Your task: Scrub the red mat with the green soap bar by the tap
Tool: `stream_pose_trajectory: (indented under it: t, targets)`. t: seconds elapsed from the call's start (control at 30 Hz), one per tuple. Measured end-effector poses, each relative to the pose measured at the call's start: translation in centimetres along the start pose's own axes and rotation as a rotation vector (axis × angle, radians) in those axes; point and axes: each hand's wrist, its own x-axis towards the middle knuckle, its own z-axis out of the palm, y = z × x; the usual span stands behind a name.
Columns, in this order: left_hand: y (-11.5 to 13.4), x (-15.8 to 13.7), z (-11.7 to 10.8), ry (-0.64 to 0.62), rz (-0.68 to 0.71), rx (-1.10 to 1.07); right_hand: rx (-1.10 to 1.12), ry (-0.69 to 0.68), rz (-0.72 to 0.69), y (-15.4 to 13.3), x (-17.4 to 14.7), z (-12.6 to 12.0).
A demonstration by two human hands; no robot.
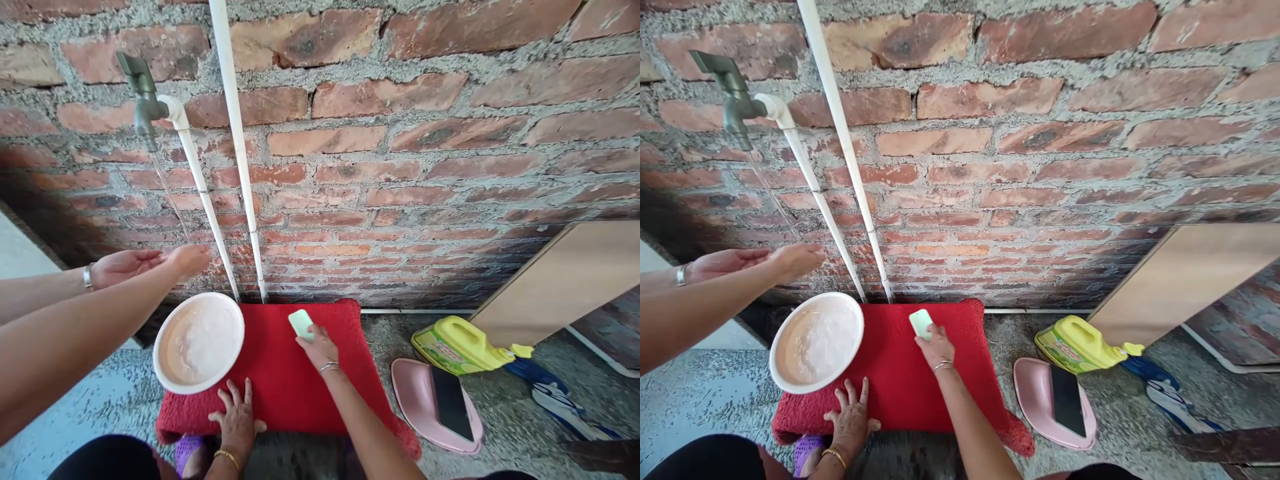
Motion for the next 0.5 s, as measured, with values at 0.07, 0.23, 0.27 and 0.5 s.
stream_pose_trajectory:
  t: [0.07,0.23,0.27,0.5]
  targets:
    - [-0.1,0.0,0.0,0.001,0.007,0.004,-0.035,-0.073,-0.134,-3.7,-0.6,2.4]
    - [-0.1,0.0,0.1,-0.008,-0.003,0.012,-0.123,-0.169,-0.358,-7.9,-1.2,6.0]
    - [-0.2,0.0,0.1,-0.005,-0.006,0.013,-0.135,-0.17,-0.362,-7.5,-1.0,6.0]
    - [0.2,-0.1,0.9,0.034,-0.02,0.005,-0.078,-0.047,0.062,3.1,1.1,-1.0]
